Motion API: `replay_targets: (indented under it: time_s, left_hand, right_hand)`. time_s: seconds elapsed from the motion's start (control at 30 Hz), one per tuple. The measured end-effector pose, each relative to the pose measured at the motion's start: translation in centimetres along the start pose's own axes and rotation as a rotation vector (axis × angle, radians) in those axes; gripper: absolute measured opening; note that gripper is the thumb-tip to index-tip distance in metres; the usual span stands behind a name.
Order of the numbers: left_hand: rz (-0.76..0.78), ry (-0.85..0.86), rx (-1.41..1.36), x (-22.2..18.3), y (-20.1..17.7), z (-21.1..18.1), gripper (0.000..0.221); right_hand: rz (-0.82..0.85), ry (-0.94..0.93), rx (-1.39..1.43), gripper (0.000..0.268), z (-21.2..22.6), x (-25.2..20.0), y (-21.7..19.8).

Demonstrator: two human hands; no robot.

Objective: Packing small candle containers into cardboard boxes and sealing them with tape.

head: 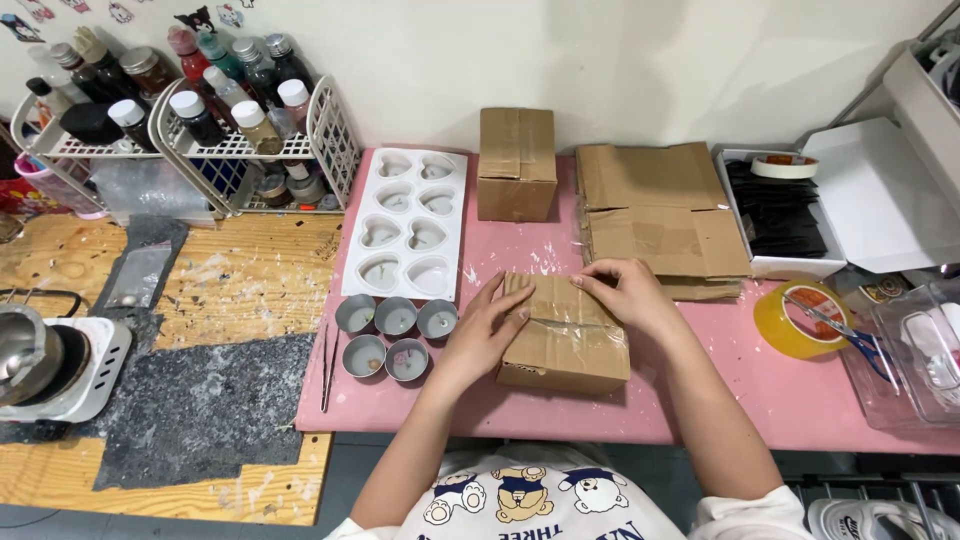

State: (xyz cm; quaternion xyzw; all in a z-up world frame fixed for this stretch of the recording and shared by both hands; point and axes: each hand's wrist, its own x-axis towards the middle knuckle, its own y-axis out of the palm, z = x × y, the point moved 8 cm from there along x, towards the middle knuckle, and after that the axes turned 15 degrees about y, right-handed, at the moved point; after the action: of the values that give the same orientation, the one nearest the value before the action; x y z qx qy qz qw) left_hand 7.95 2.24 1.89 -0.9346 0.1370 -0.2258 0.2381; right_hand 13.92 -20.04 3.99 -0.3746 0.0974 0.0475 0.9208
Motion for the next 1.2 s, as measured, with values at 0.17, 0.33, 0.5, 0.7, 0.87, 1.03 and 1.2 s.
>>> replay_targets:
  time_s: [0.17, 0.33, 0.5, 0.7, 0.87, 1.03, 1.2]
  left_hand:
    - [-0.025, 0.046, -0.032, 1.3, -0.4, 0.1, 0.049]
    - [-0.055, 0.077, -0.178, 1.9, 0.5, 0.6, 0.051]
    - [-0.008, 0.023, -0.189, 2.3, 1.1, 0.8, 0.062]
    - [0.047, 0.085, -0.098, 2.7, 1.6, 1.2, 0.057]
    - [0.018, 0.023, 0.06, 3.3, 0.3, -0.5, 0.057]
    - [-0.111, 0.255, 0.442, 3.4, -1.3, -7.7, 0.064]
    - [-0.015, 0.59, 0.122, 2.2, 3.0, -15.1, 0.048]
  right_hand:
    - [-0.099, 0.012, 0.077, 0.026, 0.2, -1.2, 0.1]
    - [-0.193, -0.066, 0.156, 0.026, -0.2, -2.0, 0.1]
    - [-0.306, -0.296, 0.18, 0.026, 0.7, -2.9, -0.8]
    - [-0.59, -0.318, 0.196, 0.026, -1.9, -5.8, -4.3]
    - [-0.87, 0.105, 0.119, 0.04, -13.4, -8.6, -11.2]
    - [-1.017, 0.185, -0.428, 0.074, -23.3, -8.6, -14.0]
    - [-0.782, 0.252, -0.375, 0.035, -22.8, -8.4, -11.7]
